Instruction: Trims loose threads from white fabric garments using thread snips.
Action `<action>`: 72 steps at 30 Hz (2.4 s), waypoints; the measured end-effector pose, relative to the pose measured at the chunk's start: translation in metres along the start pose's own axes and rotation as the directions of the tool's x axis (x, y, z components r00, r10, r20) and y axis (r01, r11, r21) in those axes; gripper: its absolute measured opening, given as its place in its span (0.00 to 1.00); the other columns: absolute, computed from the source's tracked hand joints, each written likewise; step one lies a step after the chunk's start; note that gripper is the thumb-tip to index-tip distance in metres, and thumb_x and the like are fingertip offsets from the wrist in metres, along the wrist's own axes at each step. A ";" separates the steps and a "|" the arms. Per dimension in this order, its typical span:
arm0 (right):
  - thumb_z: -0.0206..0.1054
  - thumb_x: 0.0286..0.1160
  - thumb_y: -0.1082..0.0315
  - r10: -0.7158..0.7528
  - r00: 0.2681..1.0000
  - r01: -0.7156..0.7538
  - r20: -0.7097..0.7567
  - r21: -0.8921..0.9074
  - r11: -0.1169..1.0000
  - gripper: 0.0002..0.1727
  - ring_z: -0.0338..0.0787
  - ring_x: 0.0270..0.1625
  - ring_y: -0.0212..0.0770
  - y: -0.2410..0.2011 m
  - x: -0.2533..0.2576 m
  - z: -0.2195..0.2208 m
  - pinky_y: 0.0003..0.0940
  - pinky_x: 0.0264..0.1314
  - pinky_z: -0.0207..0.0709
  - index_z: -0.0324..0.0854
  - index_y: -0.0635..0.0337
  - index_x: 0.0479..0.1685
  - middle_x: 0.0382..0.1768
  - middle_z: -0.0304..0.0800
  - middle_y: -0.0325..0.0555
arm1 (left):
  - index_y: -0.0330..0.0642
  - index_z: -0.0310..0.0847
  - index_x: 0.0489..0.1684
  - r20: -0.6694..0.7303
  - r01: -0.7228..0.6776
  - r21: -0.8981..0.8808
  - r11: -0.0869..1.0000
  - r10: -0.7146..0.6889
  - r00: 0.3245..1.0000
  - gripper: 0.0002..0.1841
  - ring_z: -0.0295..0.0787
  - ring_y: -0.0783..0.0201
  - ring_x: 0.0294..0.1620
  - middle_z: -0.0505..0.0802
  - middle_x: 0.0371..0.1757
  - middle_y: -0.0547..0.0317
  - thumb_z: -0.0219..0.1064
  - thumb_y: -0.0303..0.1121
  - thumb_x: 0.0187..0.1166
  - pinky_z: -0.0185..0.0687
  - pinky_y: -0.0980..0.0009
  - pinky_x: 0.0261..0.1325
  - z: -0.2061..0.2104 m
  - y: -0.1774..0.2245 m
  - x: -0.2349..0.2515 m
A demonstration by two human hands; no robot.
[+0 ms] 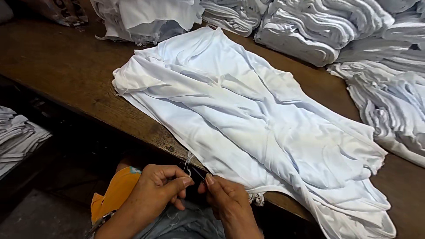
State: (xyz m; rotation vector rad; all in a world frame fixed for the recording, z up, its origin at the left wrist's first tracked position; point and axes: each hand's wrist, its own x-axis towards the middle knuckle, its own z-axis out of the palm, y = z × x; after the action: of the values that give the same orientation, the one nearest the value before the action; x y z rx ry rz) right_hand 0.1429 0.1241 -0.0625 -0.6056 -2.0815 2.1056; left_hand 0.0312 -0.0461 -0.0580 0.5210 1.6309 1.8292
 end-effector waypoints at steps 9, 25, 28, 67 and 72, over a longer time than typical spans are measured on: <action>0.77 0.68 0.52 -0.597 0.802 0.240 0.021 -0.927 0.289 0.26 0.89 0.36 0.39 -0.011 -0.037 -0.053 0.35 0.35 0.83 0.87 0.66 0.55 0.38 0.92 0.48 | 0.41 0.93 0.35 0.437 0.025 0.244 0.970 -0.133 0.890 0.09 0.90 0.72 0.26 0.94 0.30 0.62 0.74 0.37 0.78 0.89 0.74 0.30 0.004 -0.036 -0.014; 0.74 0.73 0.64 -0.647 0.756 0.414 -0.099 -0.693 0.590 0.03 0.71 0.17 0.22 -0.100 0.047 -0.132 0.19 0.16 0.65 0.86 0.50 0.35 0.20 0.79 0.28 | 0.32 0.88 0.62 0.355 0.321 -0.184 0.929 -0.241 0.903 0.16 0.94 0.60 0.34 0.96 0.46 0.44 0.63 0.35 0.88 0.92 0.65 0.34 0.067 -0.030 0.003; 0.75 0.71 0.65 -0.521 0.824 0.074 -0.222 -0.869 0.489 0.07 0.86 0.29 0.53 -0.077 0.092 -0.140 0.60 0.31 0.77 0.87 0.60 0.37 0.25 0.86 0.51 | 0.32 0.89 0.61 0.289 0.342 -0.165 0.925 -0.286 0.914 0.17 0.94 0.59 0.28 0.96 0.43 0.43 0.61 0.36 0.89 0.91 0.65 0.27 0.081 -0.019 0.012; 0.41 0.96 0.60 0.108 0.990 -0.130 0.087 0.323 0.937 0.28 0.61 0.15 0.25 0.013 -0.077 -0.106 0.23 0.15 0.54 0.88 0.69 0.50 0.17 0.70 0.33 | 0.38 0.92 0.37 0.329 0.307 -0.087 0.948 -0.264 0.907 0.07 0.71 0.77 0.12 0.82 0.15 0.63 0.70 0.32 0.80 0.67 0.83 0.14 0.084 0.009 0.019; 0.40 0.96 0.59 0.161 0.974 -0.219 0.158 0.487 0.845 0.28 0.61 0.15 0.23 0.012 -0.064 -0.093 0.20 0.15 0.53 0.86 0.67 0.47 0.16 0.68 0.31 | 0.37 0.90 0.35 0.305 0.274 -0.128 0.953 -0.225 0.925 0.07 0.72 0.77 0.12 0.82 0.16 0.62 0.70 0.30 0.80 0.69 0.82 0.15 0.083 0.005 0.017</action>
State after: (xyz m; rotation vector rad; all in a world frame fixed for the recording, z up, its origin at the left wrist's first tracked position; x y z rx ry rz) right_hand 0.2372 0.1869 -0.0594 -0.6462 -1.4499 2.7058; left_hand 0.0726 0.0260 -0.0423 0.4557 1.2717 1.5994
